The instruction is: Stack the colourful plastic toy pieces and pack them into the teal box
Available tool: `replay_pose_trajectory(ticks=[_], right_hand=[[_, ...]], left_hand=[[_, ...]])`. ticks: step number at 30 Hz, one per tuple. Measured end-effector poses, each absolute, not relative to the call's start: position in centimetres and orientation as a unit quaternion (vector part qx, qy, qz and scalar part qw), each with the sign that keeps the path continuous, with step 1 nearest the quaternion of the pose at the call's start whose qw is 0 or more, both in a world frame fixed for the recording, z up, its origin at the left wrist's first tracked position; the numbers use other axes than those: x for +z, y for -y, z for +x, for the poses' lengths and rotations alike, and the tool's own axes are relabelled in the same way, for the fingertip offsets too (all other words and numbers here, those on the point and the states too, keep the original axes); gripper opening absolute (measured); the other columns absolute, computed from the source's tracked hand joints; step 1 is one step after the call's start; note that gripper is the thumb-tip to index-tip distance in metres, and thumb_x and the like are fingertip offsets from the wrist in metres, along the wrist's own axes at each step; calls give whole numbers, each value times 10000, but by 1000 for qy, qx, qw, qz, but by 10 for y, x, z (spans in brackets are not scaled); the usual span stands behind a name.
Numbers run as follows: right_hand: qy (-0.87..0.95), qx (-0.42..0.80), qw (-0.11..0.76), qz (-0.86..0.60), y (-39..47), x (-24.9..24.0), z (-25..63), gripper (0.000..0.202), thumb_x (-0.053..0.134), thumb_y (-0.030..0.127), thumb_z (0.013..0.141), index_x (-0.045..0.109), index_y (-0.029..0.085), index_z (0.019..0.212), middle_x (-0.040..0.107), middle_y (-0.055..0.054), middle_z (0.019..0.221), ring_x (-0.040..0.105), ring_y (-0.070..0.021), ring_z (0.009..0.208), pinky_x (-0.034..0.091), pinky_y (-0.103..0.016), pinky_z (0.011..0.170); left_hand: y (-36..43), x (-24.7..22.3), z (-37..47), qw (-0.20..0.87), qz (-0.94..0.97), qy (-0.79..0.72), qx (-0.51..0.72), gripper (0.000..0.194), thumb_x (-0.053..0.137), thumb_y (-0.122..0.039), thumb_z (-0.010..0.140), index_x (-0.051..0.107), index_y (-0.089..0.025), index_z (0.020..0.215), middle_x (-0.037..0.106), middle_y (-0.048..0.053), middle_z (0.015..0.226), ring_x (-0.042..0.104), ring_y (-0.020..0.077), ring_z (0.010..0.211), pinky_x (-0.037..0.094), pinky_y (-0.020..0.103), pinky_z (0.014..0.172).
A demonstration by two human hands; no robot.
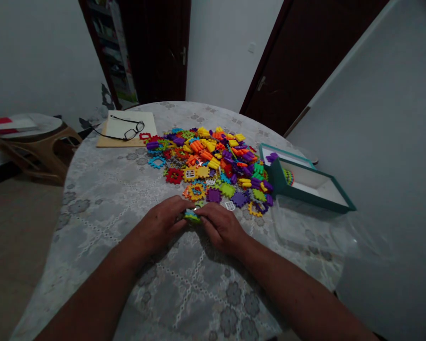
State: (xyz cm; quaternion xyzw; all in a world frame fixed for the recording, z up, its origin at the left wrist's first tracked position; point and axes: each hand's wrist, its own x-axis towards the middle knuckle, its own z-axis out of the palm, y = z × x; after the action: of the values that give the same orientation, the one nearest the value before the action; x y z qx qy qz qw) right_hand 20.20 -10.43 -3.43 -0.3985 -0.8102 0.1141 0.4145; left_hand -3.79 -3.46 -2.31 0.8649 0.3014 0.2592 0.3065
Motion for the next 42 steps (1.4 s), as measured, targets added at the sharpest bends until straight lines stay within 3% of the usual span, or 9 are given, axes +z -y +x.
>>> replay_pose_trajectory(ticks=[8,11,16,20,27,33,42], right_hand=[[778,70,399,-481,99,-37,213,305,560,223,1133,707,220,1400,777,-142,1280,733,-276,1211,622,-451,1068],[760,9,310,-571,95,-37,222,269,621,195,1088,749,181,1324,740,-180,1311,688,-324,1238,594,-495,1097],[734,-5,199,-650,87,-40,227,171,666,173,1064,781,195,1189,706,-156,1281,669,-301,1170,581,-424,1037],[731,-5,231,-642,82,-45,225,151,618,124,1057,739,211,1080,695,-147,1222,658,-290,1121,569,-407,987],[724,21,386,-572,94,-31,231,115,495,187,1084,598,238,1101,659,-106,1134,654,-270,1096,543,-417,986],[737,111,345,-570,109,-17,223,95,492,234,1055,567,246,999,640,-22,885,630,-216,801,448,-340,729],[796,161,323,-486,114,-21,208,145,522,257,1118,651,233,1057,721,-44,956,675,-197,828,500,-314,758]], left_hand=[[34,-20,-37,324,854,-308,267,204,662,-237,1022,767,-283,1191,753,41,1134,728,233,1075,587,394,1011],[33,-17,-36,330,847,-333,252,141,674,-252,1010,776,-275,1104,770,43,1103,730,238,1047,586,411,1033],[34,-10,-35,354,839,-338,238,115,695,-287,995,775,-271,1076,789,54,1088,728,244,1033,582,411,1031],[39,-5,-33,380,845,-310,212,116,690,-275,999,768,-263,1084,802,54,1099,730,240,1033,578,400,993],[44,-12,-32,378,851,-300,208,208,704,-183,971,750,-267,1155,807,53,1157,730,242,1075,553,392,995],[45,-8,-32,382,846,-312,201,268,705,-171,955,752,-262,1202,789,28,1102,706,210,960,529,338,892],[44,-11,-32,365,843,-321,229,391,736,-241,967,736,-279,1356,790,58,1253,732,237,1081,570,375,997]])
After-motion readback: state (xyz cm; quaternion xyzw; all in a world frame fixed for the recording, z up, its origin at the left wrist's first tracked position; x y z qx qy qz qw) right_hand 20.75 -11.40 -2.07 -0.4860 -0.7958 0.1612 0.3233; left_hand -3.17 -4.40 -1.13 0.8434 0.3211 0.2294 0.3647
